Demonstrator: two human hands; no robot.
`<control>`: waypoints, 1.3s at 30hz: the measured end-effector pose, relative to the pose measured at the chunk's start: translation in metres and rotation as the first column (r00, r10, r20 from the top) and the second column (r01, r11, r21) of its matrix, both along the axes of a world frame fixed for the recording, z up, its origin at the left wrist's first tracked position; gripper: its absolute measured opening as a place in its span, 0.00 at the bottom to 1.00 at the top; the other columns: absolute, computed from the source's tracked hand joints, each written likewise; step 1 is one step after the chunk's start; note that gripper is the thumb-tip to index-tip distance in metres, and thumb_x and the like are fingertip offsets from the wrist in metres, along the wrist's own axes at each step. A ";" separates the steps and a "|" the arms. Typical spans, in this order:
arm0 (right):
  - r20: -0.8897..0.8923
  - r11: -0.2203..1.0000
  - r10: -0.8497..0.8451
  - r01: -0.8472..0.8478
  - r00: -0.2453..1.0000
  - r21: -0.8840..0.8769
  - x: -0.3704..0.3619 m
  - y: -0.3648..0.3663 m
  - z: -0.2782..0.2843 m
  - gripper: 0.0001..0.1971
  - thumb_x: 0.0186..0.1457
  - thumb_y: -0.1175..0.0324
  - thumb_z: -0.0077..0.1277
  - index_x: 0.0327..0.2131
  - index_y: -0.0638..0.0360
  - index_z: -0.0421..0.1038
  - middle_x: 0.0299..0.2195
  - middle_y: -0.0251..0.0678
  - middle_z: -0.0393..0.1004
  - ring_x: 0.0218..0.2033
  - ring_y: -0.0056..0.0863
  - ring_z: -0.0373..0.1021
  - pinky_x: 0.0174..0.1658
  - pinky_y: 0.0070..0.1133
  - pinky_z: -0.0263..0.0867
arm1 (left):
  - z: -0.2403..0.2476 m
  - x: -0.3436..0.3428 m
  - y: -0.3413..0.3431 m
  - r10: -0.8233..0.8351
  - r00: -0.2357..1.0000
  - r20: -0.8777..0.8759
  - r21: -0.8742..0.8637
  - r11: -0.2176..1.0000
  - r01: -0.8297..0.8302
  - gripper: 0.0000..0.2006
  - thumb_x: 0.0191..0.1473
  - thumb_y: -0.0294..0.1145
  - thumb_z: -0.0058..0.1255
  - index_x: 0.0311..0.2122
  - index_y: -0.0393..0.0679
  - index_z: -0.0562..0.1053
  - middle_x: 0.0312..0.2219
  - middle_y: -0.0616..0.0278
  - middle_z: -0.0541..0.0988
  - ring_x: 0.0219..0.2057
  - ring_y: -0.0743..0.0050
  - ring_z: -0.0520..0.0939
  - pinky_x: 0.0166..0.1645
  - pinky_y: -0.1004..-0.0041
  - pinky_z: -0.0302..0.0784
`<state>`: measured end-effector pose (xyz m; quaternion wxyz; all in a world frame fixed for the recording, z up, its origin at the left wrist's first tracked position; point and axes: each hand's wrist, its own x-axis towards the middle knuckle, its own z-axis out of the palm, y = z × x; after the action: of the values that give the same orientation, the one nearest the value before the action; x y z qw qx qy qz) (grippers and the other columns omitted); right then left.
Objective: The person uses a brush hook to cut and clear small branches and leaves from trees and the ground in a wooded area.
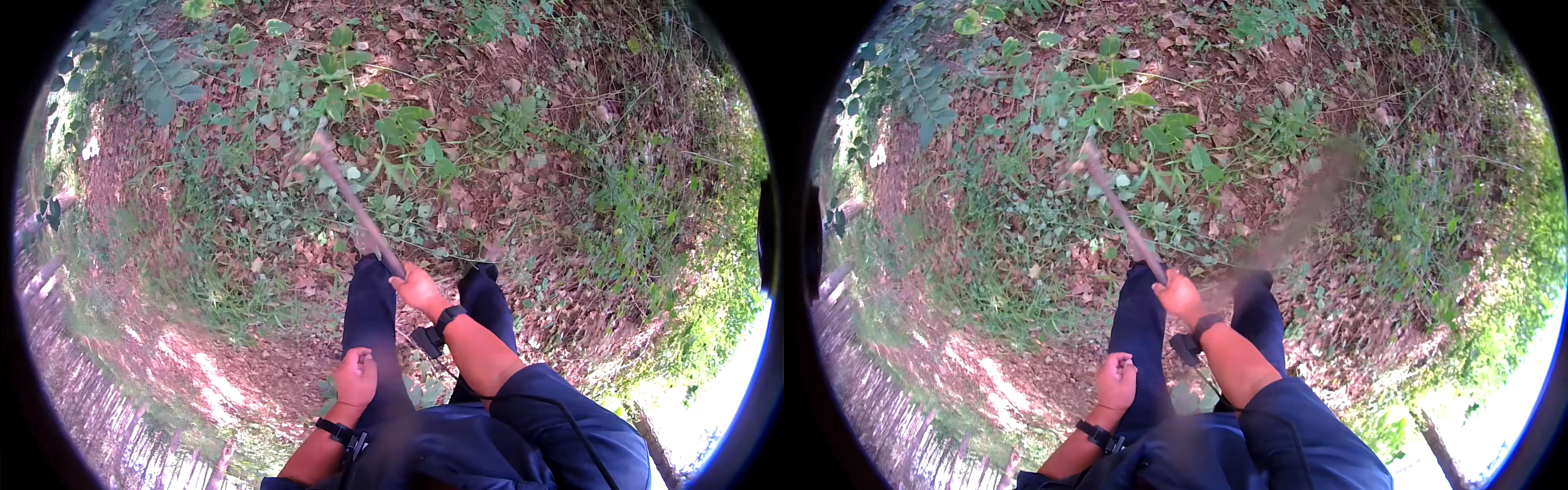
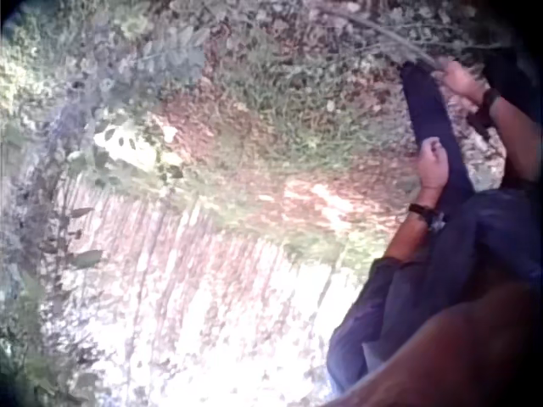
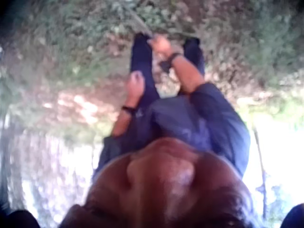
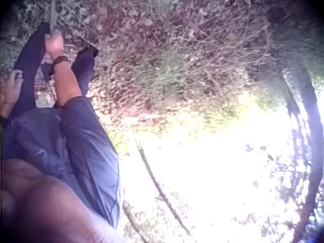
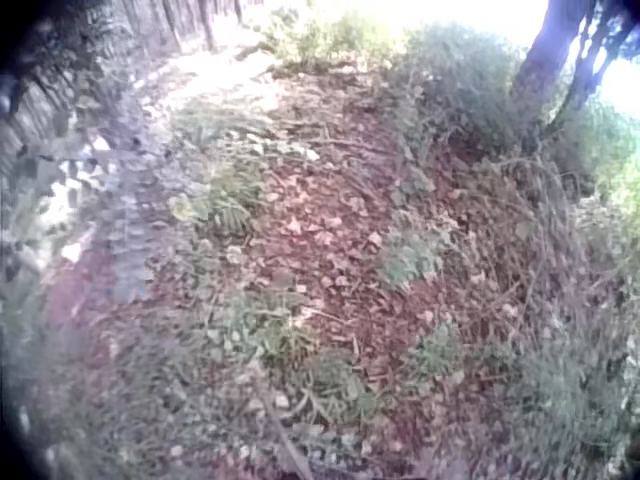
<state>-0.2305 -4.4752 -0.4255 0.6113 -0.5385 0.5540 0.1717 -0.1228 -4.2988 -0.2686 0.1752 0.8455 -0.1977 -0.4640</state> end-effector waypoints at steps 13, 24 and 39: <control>0.003 0.640 -0.690 0.612 0.724 -0.466 -0.110 -0.305 -0.060 0.13 0.55 0.61 0.54 0.28 0.56 0.62 0.15 0.28 0.61 0.12 0.22 0.59 0.14 0.24 0.56 | 0.001 0.029 0.004 0.037 0.997 -0.070 -0.060 0.997 -0.042 0.05 0.52 0.22 0.51 0.35 0.38 0.73 0.24 0.61 0.79 0.24 0.79 0.79 0.31 0.77 0.76; -0.166 0.792 -0.591 0.528 0.789 -0.308 -0.013 -0.189 -0.054 0.11 0.54 0.64 0.53 0.33 0.61 0.66 0.18 0.32 0.68 0.12 0.21 0.61 0.15 0.24 0.57 | -0.002 0.038 0.001 0.044 0.998 -0.040 -0.084 0.995 -0.047 0.05 0.52 0.23 0.51 0.36 0.38 0.73 0.23 0.62 0.79 0.22 0.79 0.79 0.30 0.78 0.75; -0.243 0.973 -0.186 0.145 0.952 -0.178 0.014 -0.010 -0.051 0.18 0.54 0.61 0.50 0.41 0.67 0.64 0.29 0.52 0.74 0.29 0.47 0.74 0.34 0.35 0.69 | 0.005 0.038 -0.020 0.054 0.996 -0.069 0.002 0.999 -0.054 0.06 0.52 0.26 0.51 0.36 0.38 0.74 0.27 0.54 0.80 0.28 0.63 0.83 0.35 0.70 0.78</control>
<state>-0.2162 -4.4850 -0.4766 0.5015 -0.5098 0.6840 0.1441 -0.0852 -4.3183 -0.2637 0.1943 0.8340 -0.1688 -0.4881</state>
